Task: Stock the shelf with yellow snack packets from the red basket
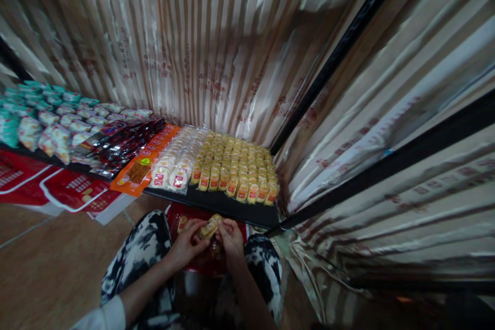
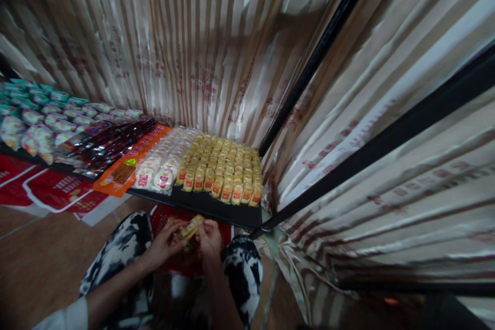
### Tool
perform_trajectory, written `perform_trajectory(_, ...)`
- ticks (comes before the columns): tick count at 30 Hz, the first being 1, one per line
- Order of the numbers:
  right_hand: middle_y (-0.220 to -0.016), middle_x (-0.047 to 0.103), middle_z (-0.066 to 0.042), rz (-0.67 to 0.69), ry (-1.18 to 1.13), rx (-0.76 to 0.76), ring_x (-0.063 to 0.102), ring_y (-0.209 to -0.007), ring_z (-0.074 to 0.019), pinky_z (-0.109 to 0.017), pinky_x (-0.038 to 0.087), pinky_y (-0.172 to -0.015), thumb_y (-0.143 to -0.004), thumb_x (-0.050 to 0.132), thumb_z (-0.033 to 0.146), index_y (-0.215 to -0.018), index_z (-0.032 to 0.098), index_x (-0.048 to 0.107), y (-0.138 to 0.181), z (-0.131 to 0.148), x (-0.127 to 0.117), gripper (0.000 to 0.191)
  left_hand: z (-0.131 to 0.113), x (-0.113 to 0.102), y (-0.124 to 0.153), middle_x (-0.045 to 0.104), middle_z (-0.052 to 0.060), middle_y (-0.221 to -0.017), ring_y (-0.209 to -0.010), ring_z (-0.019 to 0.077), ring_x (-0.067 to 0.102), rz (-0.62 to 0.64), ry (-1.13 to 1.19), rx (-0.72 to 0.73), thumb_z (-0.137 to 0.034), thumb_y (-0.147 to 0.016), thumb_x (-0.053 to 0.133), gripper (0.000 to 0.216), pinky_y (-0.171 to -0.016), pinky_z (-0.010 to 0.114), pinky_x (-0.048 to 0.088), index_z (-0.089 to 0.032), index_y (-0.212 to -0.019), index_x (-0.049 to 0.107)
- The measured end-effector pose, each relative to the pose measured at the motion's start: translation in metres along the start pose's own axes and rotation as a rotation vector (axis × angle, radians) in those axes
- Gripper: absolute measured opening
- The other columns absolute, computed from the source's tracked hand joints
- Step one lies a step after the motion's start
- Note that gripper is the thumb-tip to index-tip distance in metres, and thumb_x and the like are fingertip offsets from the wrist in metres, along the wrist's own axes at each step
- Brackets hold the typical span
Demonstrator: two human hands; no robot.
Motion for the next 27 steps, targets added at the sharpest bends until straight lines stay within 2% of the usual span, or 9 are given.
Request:
perform_trajectory(4, -0.056, 0.061, 0.001, 0.033, 0.102, -0.042, 0.055, -0.048, -0.0111, -0.022, 0.043, -0.044, -0.047, 0.071, 0.062, -0.073, 0.018, 0.057, -0.001, 0.001, 0.001, 0.053, -0.003, 0.000, -0.003, 0.059, 0.009, -0.104, -0.098, 0.0220, 0.056, -0.090, 0.056, -0.062, -0.030, -0.069, 0.059, 0.038, -0.082, 0.032, 0.045, -0.018, -0.104, 0.061)
perform_trajectory(7, -0.059, 0.061, 0.001, 0.081, 0.165, -0.092, 0.055, -0.049, -0.0118, -0.022, 0.043, -0.045, -0.055, 0.067, 0.061, -0.078, 0.018, 0.060, -0.005, -0.003, -0.001, 0.049, -0.001, 0.001, -0.007, 0.065, 0.006, -0.078, -0.069, 0.0174, 0.059, -0.124, 0.259, -0.237, -0.039, -0.068, 0.057, 0.036, -0.060, 0.025, 0.045, -0.015, -0.094, 0.062)
perform_trajectory(9, -0.064, 0.062, 0.000, 0.062, 0.202, -0.151, 0.057, -0.054, -0.0130, -0.024, 0.045, -0.050, -0.058, 0.067, 0.056, -0.082, 0.019, 0.061, -0.007, -0.006, -0.004, 0.045, 0.001, 0.002, -0.009, 0.060, 0.001, -0.055, -0.046, 0.0115, 0.049, -0.104, 0.449, -0.365, -0.043, -0.068, 0.054, 0.033, -0.045, 0.021, 0.035, -0.014, -0.081, 0.061)
perform_trajectory(11, -0.072, 0.064, -0.002, 0.021, 0.232, -0.202, 0.060, -0.061, -0.0142, -0.026, 0.048, -0.057, -0.059, 0.067, 0.051, -0.087, 0.019, 0.062, -0.009, -0.009, -0.007, 0.042, 0.001, 0.002, -0.010, 0.055, -0.001, -0.047, -0.039, 0.0080, 0.042, -0.086, 0.634, -0.448, -0.044, -0.067, 0.054, 0.031, -0.040, 0.018, 0.028, -0.014, -0.071, 0.059)
perform_trajectory(15, -0.083, 0.064, -0.003, 0.006, 0.212, -0.201, 0.061, -0.069, -0.0145, -0.027, 0.049, -0.065, -0.056, 0.069, 0.044, -0.093, 0.018, 0.061, -0.009, -0.009, -0.007, 0.046, -0.001, 0.001, -0.009, 0.052, -0.002, -0.045, -0.042, 0.0075, 0.047, -0.055, 0.828, -0.535, -0.041, -0.062, 0.059, 0.028, -0.039, 0.016, 0.026, -0.013, -0.066, 0.058)
perform_trajectory(18, -0.079, 0.064, -0.002, 0.072, 0.130, -0.123, 0.060, -0.061, -0.0132, -0.025, 0.048, -0.058, -0.053, 0.070, 0.044, -0.096, 0.018, 0.059, -0.005, -0.005, -0.004, 0.052, -0.005, -0.002, -0.008, 0.051, -0.003, -0.043, -0.040, 0.0071, 0.045, -0.039, 0.839, -0.575, -0.042, -0.061, 0.061, 0.029, -0.038, 0.016, 0.025, -0.013, -0.065, 0.058)
perform_trajectory(23, -0.065, 0.061, 0.002, 0.067, 0.079, -0.063, 0.056, -0.049, -0.0120, -0.023, 0.042, -0.045, -0.048, 0.073, 0.046, -0.091, 0.019, 0.059, 0.000, -0.005, -0.004, 0.052, -0.017, -0.008, -0.009, 0.061, 0.001, -0.063, -0.049, 0.0089, 0.053, -0.077, 0.740, -0.506, -0.045, -0.064, 0.064, 0.036, -0.040, 0.017, 0.030, -0.013, -0.080, 0.058)
perform_trajectory(27, -0.062, 0.061, 0.001, 0.045, 0.091, -0.044, 0.055, -0.048, -0.0123, -0.023, 0.040, -0.043, -0.046, 0.073, 0.048, -0.087, 0.019, 0.060, -0.001, -0.014, -0.006, 0.052, -0.020, -0.008, -0.012, 0.059, -0.003, -0.063, -0.047, 0.0076, 0.051, -0.128, 0.594, -0.501, -0.039, -0.059, 0.073, 0.048, -0.043, 0.018, 0.035, -0.016, -0.096, 0.052)
Point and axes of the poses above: each hand's wrist, its own y-axis away from the middle knuckle, its own x-axis out of the palm, z = x × y, the point moved 1 cm from there along -y, towards the middle knuckle
